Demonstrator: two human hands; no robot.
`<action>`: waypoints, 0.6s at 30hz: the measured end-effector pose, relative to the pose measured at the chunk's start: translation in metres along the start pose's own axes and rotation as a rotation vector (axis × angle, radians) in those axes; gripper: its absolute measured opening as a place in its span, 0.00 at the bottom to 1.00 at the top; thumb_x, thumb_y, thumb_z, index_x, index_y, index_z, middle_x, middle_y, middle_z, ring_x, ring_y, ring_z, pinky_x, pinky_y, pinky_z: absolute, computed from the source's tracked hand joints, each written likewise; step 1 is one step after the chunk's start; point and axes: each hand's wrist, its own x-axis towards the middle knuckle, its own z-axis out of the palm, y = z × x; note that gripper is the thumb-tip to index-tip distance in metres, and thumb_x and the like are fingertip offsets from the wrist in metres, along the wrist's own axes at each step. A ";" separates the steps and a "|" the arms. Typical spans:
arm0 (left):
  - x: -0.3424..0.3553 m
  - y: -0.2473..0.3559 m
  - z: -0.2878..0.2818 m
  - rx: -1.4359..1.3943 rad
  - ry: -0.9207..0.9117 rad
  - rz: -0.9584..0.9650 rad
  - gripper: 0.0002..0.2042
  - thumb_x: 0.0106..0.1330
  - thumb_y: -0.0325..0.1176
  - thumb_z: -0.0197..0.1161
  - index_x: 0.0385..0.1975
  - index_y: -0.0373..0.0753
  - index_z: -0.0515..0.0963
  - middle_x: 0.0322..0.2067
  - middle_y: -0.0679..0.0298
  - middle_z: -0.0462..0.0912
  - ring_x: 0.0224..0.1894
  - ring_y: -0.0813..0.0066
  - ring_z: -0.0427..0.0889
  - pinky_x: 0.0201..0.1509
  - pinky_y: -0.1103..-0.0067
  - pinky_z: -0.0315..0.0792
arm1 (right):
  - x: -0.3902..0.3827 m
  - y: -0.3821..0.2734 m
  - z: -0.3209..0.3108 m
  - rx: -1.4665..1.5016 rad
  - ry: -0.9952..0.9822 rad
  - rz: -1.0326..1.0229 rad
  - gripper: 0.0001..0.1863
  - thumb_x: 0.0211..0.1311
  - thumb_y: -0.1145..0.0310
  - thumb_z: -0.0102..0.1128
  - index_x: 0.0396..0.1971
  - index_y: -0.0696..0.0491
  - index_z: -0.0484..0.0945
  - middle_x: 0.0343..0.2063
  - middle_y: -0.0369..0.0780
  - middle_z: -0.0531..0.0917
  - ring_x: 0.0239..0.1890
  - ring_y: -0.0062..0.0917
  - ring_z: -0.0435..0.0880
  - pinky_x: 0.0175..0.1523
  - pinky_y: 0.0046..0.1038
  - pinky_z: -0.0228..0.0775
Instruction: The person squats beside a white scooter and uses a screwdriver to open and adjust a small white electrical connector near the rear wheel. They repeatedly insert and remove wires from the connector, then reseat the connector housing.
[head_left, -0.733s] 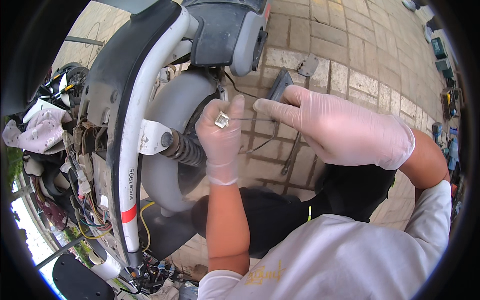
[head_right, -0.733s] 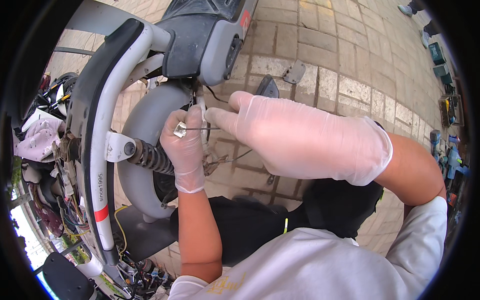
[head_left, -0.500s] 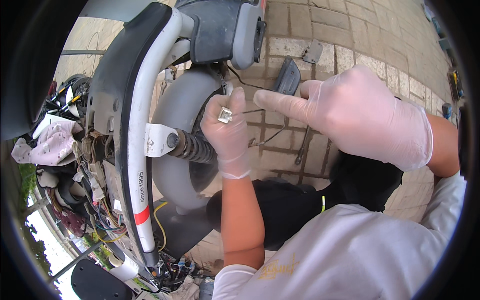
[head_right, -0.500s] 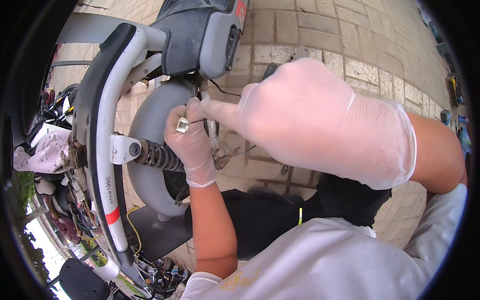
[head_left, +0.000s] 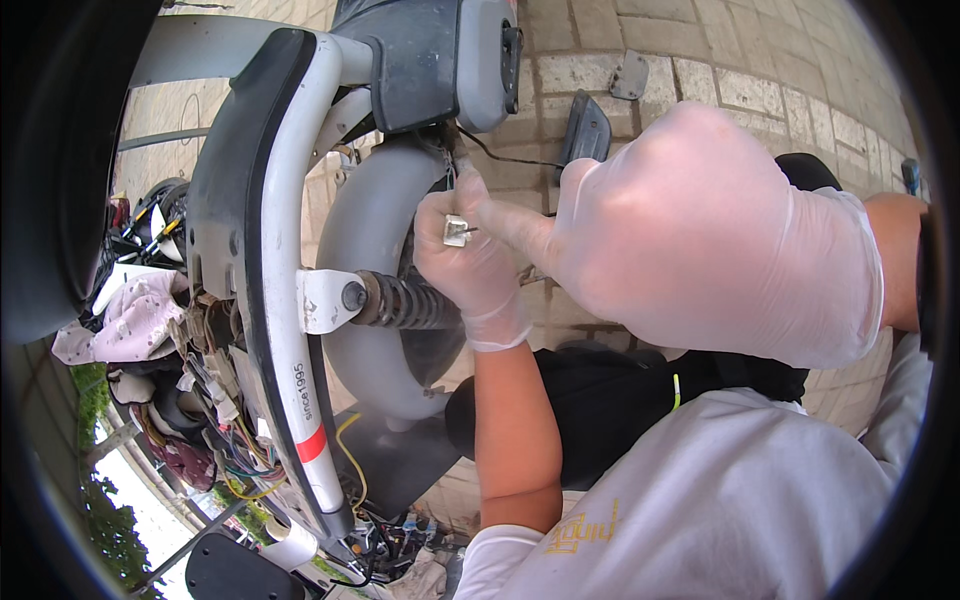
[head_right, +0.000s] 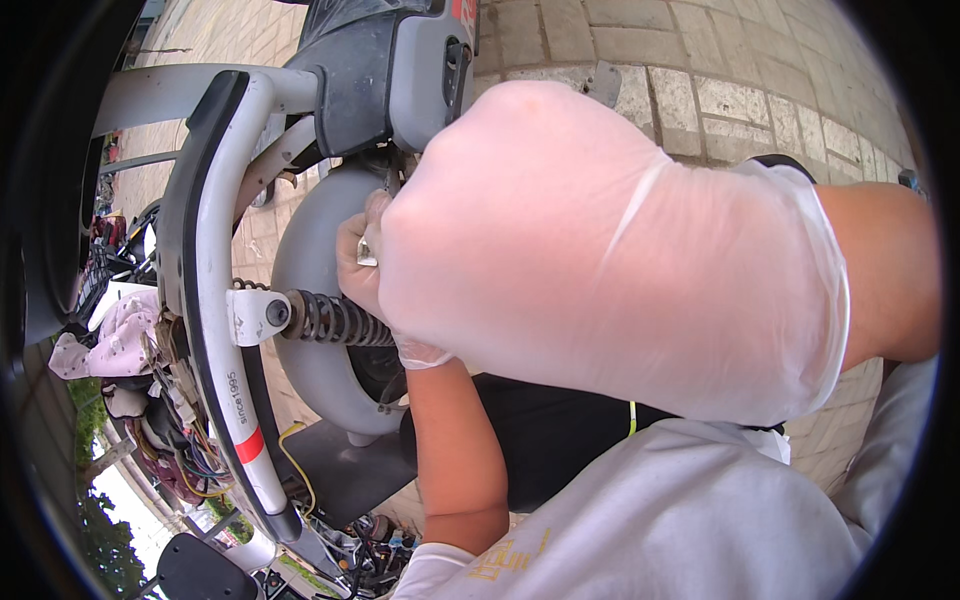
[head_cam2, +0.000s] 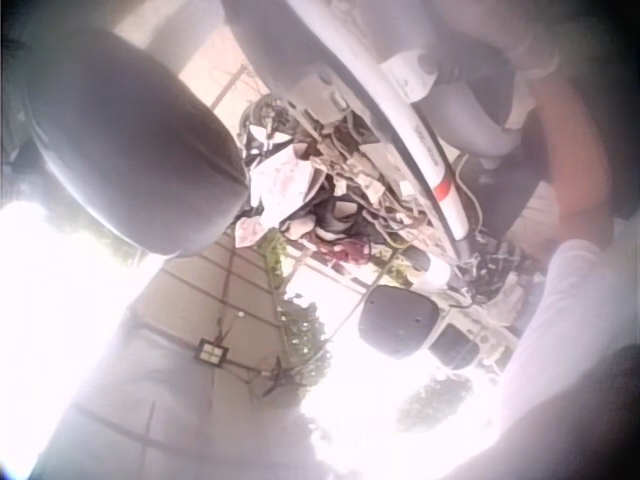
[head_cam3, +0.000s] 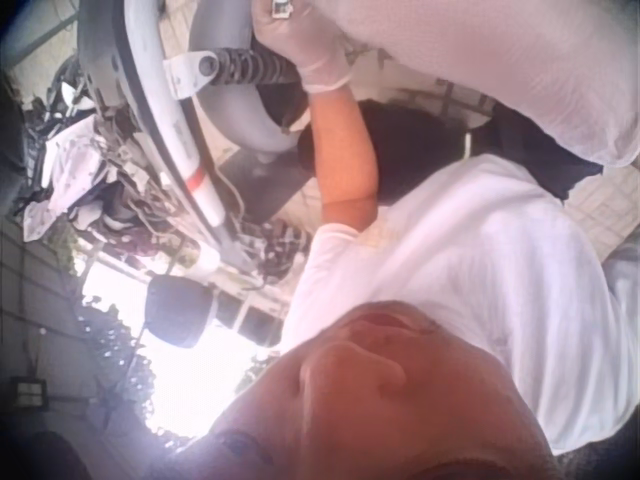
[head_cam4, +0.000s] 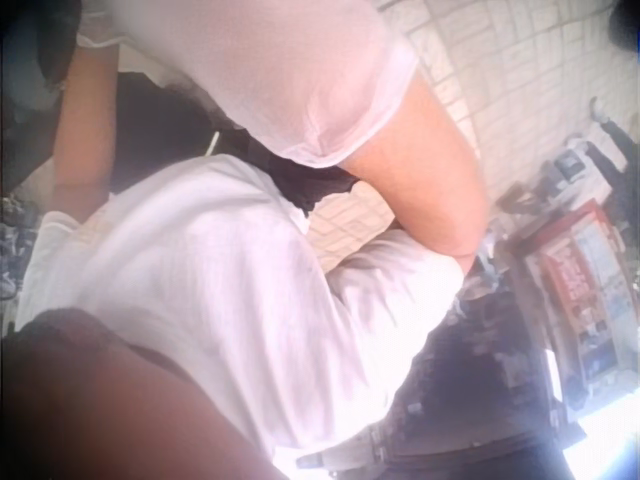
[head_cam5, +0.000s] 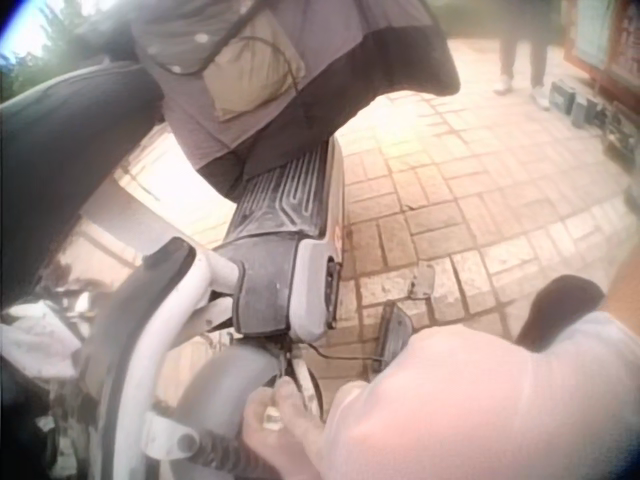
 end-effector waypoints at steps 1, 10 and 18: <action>0.001 -0.001 0.001 -0.002 -0.003 0.036 0.14 0.67 0.31 0.67 0.21 0.38 0.71 0.19 0.77 0.68 0.23 0.90 0.61 0.26 0.85 0.58 | -0.001 0.000 -0.003 -0.012 0.010 -0.008 0.42 0.37 0.61 0.69 0.62 0.51 0.74 0.15 0.31 0.73 0.15 0.20 0.77 0.16 0.27 0.63; -0.005 0.008 0.004 0.003 0.007 -0.058 0.14 0.68 0.30 0.66 0.22 0.38 0.70 0.19 0.77 0.69 0.23 0.90 0.63 0.27 0.85 0.60 | 0.001 -0.002 0.008 0.057 0.131 -0.014 0.38 0.37 0.61 0.68 0.57 0.52 0.78 0.14 0.30 0.71 0.12 0.20 0.72 0.15 0.25 0.58; -0.009 0.011 0.010 0.037 0.054 -0.022 0.12 0.68 0.30 0.65 0.25 0.37 0.70 0.22 0.75 0.70 0.25 0.90 0.65 0.29 0.86 0.61 | 0.001 -0.017 0.014 -0.032 0.139 0.032 0.30 0.39 0.63 0.64 0.50 0.55 0.83 0.13 0.31 0.69 0.11 0.21 0.71 0.15 0.26 0.57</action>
